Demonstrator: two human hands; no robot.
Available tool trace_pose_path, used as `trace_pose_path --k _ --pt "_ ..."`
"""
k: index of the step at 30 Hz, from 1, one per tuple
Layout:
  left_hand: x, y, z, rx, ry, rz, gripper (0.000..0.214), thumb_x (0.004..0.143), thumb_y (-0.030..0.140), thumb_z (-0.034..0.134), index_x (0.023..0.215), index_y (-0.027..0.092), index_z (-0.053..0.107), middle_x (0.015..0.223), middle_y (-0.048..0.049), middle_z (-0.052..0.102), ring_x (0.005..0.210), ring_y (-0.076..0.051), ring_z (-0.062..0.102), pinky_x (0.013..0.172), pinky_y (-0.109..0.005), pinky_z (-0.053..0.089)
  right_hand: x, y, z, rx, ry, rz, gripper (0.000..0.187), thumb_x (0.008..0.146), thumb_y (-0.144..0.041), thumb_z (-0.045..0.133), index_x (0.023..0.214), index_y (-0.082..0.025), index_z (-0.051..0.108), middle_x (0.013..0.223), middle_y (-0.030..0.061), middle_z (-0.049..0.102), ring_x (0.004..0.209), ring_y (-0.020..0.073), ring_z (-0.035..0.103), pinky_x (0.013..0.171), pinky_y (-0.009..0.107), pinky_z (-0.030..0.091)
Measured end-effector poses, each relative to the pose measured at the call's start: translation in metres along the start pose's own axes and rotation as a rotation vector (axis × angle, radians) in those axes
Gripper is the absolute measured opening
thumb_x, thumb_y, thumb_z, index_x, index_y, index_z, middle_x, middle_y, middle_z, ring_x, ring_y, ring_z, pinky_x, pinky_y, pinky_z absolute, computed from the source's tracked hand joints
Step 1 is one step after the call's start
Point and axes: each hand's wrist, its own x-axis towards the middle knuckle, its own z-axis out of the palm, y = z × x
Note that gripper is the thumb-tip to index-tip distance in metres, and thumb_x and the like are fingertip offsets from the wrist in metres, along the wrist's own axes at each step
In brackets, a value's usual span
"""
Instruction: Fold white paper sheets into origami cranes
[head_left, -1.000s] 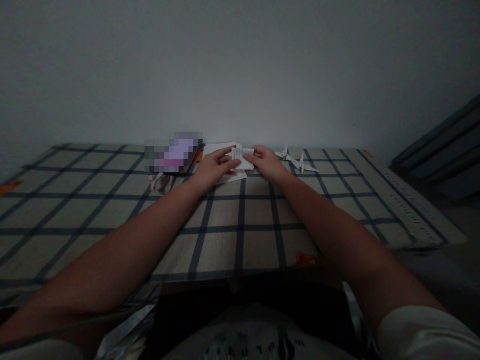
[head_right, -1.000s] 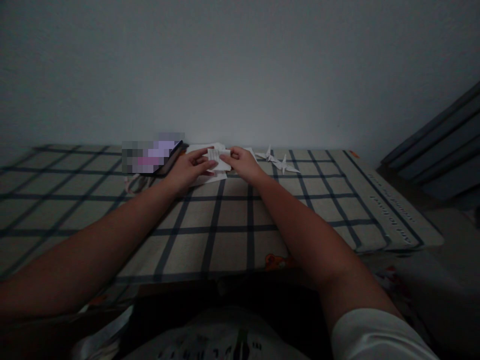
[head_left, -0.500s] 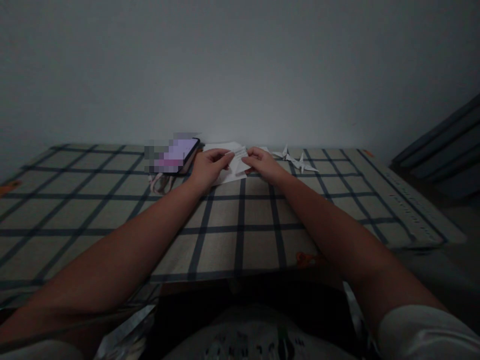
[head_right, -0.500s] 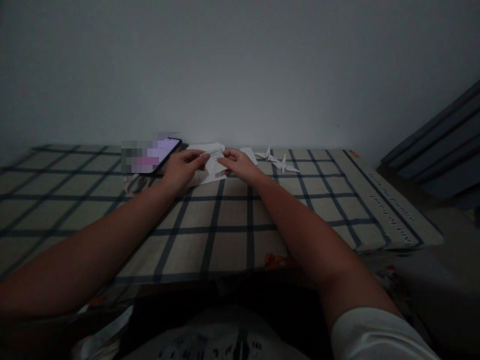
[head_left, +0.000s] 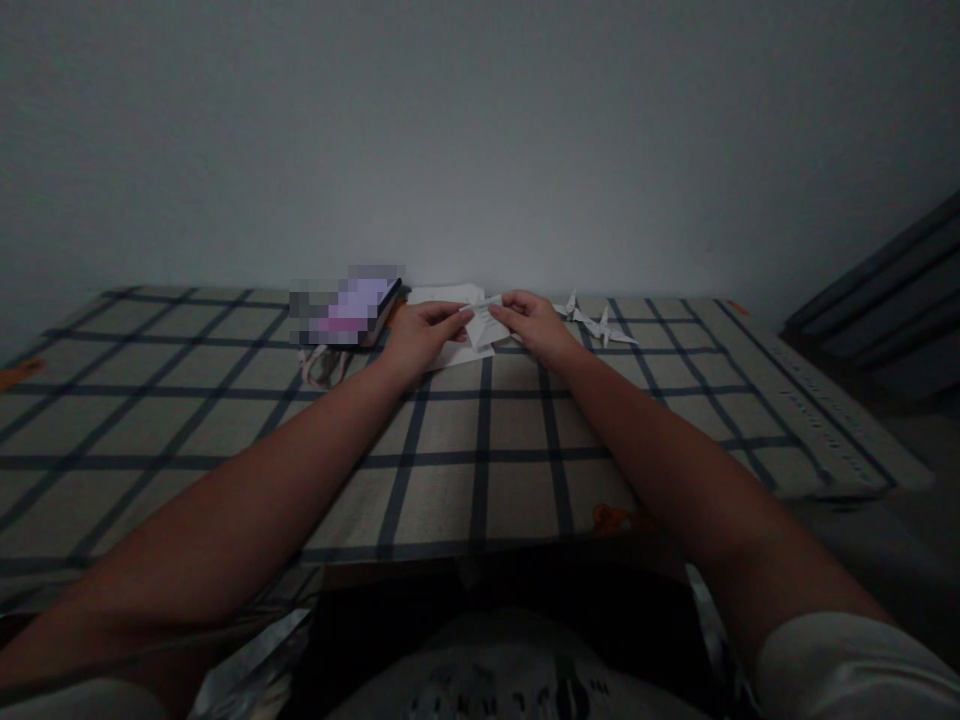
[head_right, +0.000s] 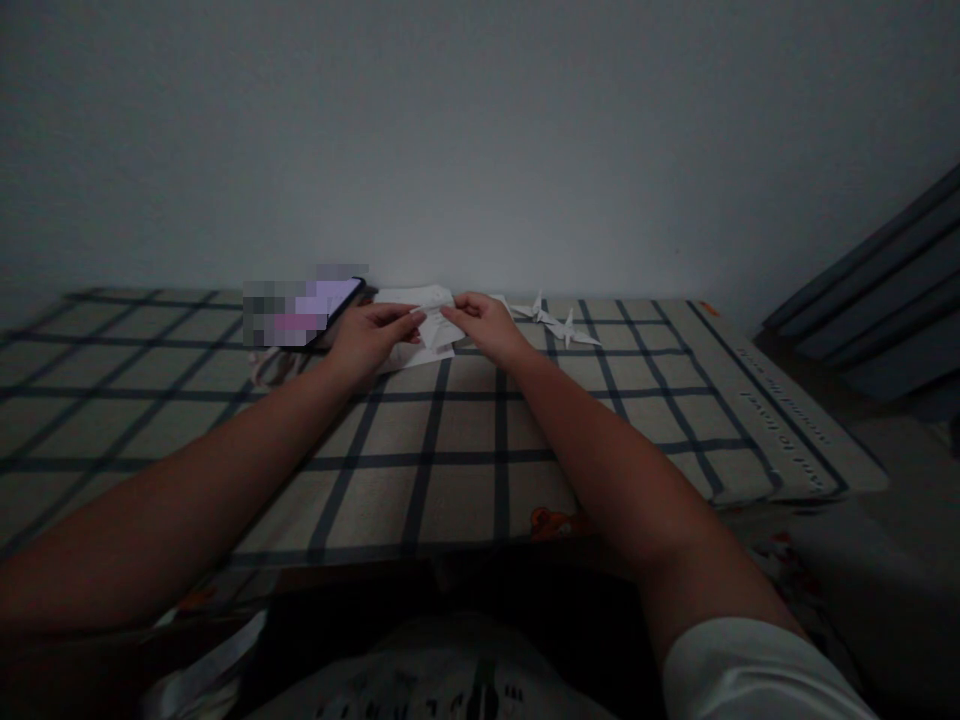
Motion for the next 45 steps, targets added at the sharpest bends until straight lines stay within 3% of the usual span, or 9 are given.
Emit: trace_pose_path --k 8,13,19,25,31,37,45 --pt "-0.001 0.001 0.002 -0.150 -0.026 -0.030 0.034 0.070 0.045 0.081 0.084 0.014 0.077 0.071 -0.0025 0.069 0.065 -0.012 0.061 0.069 -0.026 0.054 -0.001 -0.002 0.001 0.001 -0.006 0.012 0.027 0.079 -0.041 0.069 0.077 -0.017 0.056 0.070 -0.0034 0.052 0.064 0.0088 0.047 0.060 0.023 0.038" --pt "-0.002 0.006 0.002 -0.097 0.017 -0.048 0.023 0.067 0.036 0.079 0.072 0.015 0.070 0.068 -0.0004 0.065 0.062 -0.012 0.060 0.064 -0.026 0.053 -0.002 -0.002 0.002 -0.059 -0.030 0.001 0.032 0.077 -0.044 0.070 0.071 -0.018 0.052 0.067 -0.0047 0.046 0.063 0.0088 0.043 0.059 0.024 0.035" --pt "-0.003 0.008 0.000 0.067 -0.034 -0.021 0.033 0.070 0.046 0.077 0.084 0.015 0.075 0.074 -0.0030 0.070 0.059 -0.012 0.058 0.058 -0.024 0.047 -0.003 -0.002 0.001 -0.082 -0.069 -0.004 0.031 0.076 -0.044 0.070 0.071 -0.017 0.055 0.068 -0.0038 0.049 0.065 0.0096 0.045 0.060 0.024 0.035" --pt "-0.002 0.009 -0.002 0.162 -0.037 0.053 0.031 0.072 0.046 0.074 0.081 0.016 0.074 0.073 -0.0043 0.071 0.059 -0.014 0.059 0.060 -0.026 0.048 -0.004 -0.005 0.002 -0.027 -0.057 0.026 0.025 0.082 -0.042 0.067 0.079 -0.017 0.062 0.070 -0.0024 0.056 0.066 0.0106 0.050 0.063 0.024 0.041" --pt "0.000 0.002 -0.001 0.163 -0.067 0.000 0.023 0.071 0.038 0.072 0.078 0.016 0.073 0.069 -0.0033 0.069 0.062 -0.015 0.061 0.060 -0.026 0.050 -0.001 -0.002 0.002 -0.032 -0.038 0.044 0.015 0.080 -0.029 0.067 0.074 -0.016 0.063 0.071 -0.0005 0.061 0.066 0.0110 0.054 0.065 0.025 0.044" --pt "-0.002 0.002 -0.001 0.176 -0.129 0.037 0.037 0.075 0.049 0.072 0.087 0.014 0.076 0.077 -0.0062 0.073 0.063 -0.016 0.062 0.061 -0.027 0.049 -0.001 0.003 0.001 -0.055 -0.051 -0.009 0.019 0.078 -0.034 0.069 0.076 -0.015 0.067 0.073 0.0003 0.064 0.069 0.0115 0.055 0.065 0.025 0.044" --pt "-0.001 0.008 -0.001 0.229 -0.006 0.107 0.029 0.075 0.044 0.070 0.081 0.015 0.073 0.073 -0.0041 0.071 0.065 -0.015 0.059 0.063 -0.027 0.046 -0.001 0.005 0.004 0.030 -0.107 0.035 0.024 0.078 -0.039 0.070 0.084 -0.015 0.068 0.074 0.0006 0.065 0.067 0.0111 0.056 0.064 0.025 0.046"
